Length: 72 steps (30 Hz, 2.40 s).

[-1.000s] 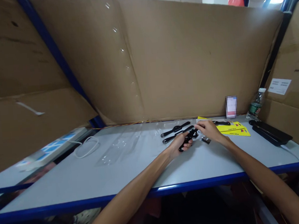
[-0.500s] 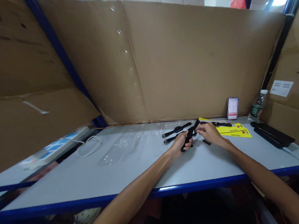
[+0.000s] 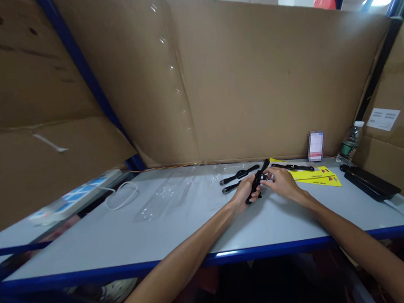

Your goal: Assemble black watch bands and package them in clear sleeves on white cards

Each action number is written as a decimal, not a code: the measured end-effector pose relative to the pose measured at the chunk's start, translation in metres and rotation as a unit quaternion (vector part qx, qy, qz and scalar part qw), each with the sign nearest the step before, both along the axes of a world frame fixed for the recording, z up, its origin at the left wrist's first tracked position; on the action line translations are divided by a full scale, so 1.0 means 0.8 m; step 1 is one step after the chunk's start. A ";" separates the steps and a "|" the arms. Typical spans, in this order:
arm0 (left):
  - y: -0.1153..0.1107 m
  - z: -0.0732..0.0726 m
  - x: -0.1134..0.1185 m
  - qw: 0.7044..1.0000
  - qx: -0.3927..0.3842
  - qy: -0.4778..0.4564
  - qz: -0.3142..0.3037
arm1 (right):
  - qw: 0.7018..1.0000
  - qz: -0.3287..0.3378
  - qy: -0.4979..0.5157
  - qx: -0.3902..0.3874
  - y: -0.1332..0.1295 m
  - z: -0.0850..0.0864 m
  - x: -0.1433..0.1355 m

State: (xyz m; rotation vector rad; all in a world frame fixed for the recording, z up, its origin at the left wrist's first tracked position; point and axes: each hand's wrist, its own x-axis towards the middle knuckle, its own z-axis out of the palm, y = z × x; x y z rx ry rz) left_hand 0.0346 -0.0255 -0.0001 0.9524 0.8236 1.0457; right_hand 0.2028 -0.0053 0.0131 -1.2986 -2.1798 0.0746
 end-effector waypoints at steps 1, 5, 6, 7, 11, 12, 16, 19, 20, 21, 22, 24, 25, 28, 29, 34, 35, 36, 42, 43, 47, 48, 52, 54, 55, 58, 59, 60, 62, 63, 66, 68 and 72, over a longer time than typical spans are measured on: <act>0.000 -0.001 0.000 1.000 0.002 0.002 0.002 | 1.000 -0.001 0.001 0.002 -0.001 0.000 -0.001; 0.001 -0.003 0.001 1.000 0.007 0.006 0.003 | 1.000 0.000 -0.004 0.006 -0.003 0.000 -0.002; 0.001 -0.004 0.002 1.000 0.008 0.007 0.003 | 1.000 -0.003 -0.004 0.008 -0.004 -0.001 -0.003; 0.001 -0.004 0.002 1.000 0.008 0.008 0.002 | 1.000 -0.006 -0.004 0.010 -0.004 -0.002 -0.003; 0.000 -0.004 0.002 1.000 0.008 0.008 0.010 | 1.000 -0.014 0.014 0.018 -0.003 -0.006 -0.004; 0.000 -0.004 0.002 1.000 0.006 0.007 0.012 | 1.000 -0.013 0.018 0.019 -0.002 -0.007 -0.004; 0.000 -0.005 0.002 1.000 0.003 0.000 0.009 | 0.999 0.000 0.022 0.024 -0.002 -0.010 -0.006; 0.000 -0.006 0.001 1.000 0.005 -0.006 0.002 | 0.999 0.005 0.026 0.022 -0.001 -0.010 -0.006; 0.001 -0.006 0.001 1.000 0.001 -0.009 -0.001 | 0.999 0.010 0.033 0.018 0.000 -0.010 -0.005; 0.001 -0.006 0.000 1.000 -0.005 -0.014 -0.002 | 0.999 0.017 0.047 0.013 0.003 -0.008 -0.004; 0.001 -0.006 0.000 1.000 -0.011 -0.019 0.000 | 0.997 0.025 0.070 0.006 0.006 -0.007 -0.001; 0.002 -0.004 -0.001 0.999 -0.019 -0.030 0.007 | 0.990 0.031 0.137 -0.021 0.015 -0.002 0.007; 0.002 -0.003 -0.001 0.999 -0.019 -0.034 0.010 | 0.984 0.029 0.172 -0.047 0.020 0.000 0.012; 0.002 -0.002 -0.001 0.999 -0.019 -0.041 0.009 | 0.956 0.027 0.239 -0.166 0.033 0.003 0.024; 0.002 -0.001 -0.001 0.999 -0.017 -0.041 0.007 | 0.944 0.033 0.247 -0.215 0.035 0.002 0.027; 0.000 -0.002 -0.001 0.999 -0.002 -0.045 0.003 | 0.880 0.094 0.272 -0.379 0.031 -0.006 0.024; 0.000 -0.001 -0.001 0.999 -0.001 -0.050 0.000 | 0.870 0.108 0.284 -0.389 0.030 -0.008 0.022; 0.000 -0.001 -0.001 0.998 -0.001 -0.056 -0.002 | 0.860 0.119 0.300 -0.396 0.028 -0.010 0.020; -0.001 0.002 -0.003 0.998 -0.009 -0.063 -0.004 | 0.813 0.152 0.361 -0.430 0.028 -0.018 0.017; -0.001 0.002 -0.003 0.998 -0.006 -0.065 -0.007 | 0.808 0.156 0.365 -0.436 0.028 -0.018 0.017; 0.003 -0.002 -0.003 0.997 -0.011 -0.069 -0.030 | 0.777 0.161 0.389 -0.467 0.027 -0.013 0.019; 0.004 -0.003 -0.003 0.997 -0.017 -0.068 -0.036 | 0.771 0.160 0.395 -0.473 0.027 -0.012 0.019; 0.004 -0.003 -0.004 0.996 -0.022 -0.076 -0.048 | 0.758 0.158 0.409 -0.483 0.027 -0.010 0.022; 0.003 -0.002 -0.004 0.996 -0.016 -0.076 -0.046 | 0.757 0.163 0.407 -0.483 0.029 -0.011 0.023; 0.002 -0.001 -0.003 0.996 -0.013 -0.073 -0.043 | 0.760 0.166 0.403 -0.482 0.030 -0.012 0.023; -0.002 0.002 -0.001 0.999 0.009 -0.049 -0.023 | 0.782 0.169 0.384 -0.461 0.030 -0.013 0.021; -0.003 0.002 0.000 0.999 0.020 -0.037 -0.012 | 0.794 0.168 0.375 -0.448 0.029 -0.013 0.020; -0.004 0.002 0.001 0.999 0.030 -0.025 -0.001 | 0.806 0.166 0.367 -0.433 0.028 -0.012 0.018; -0.004 0.000 0.002 0.999 0.048 -0.004 0.022 | 0.828 0.163 0.354 -0.403 0.025 -0.011 0.015; -0.004 -0.001 0.003 0.998 0.053 0.007 0.031 | 0.837 0.161 0.350 -0.389 0.023 -0.010 0.013; -0.001 -0.006 0.001 0.996 0.069 0.048 0.040 | 0.850 0.157 0.347 -0.365 0.020 -0.011 0.010; 0.001 -0.008 -0.002 0.994 0.072 0.073 0.038 | 0.856 0.152 0.344 -0.354 0.020 -0.013 0.008; 0.000 -0.007 -0.002 0.995 0.069 0.072 0.016 | 0.865 0.151 0.342 -0.335 0.022 -0.017 0.006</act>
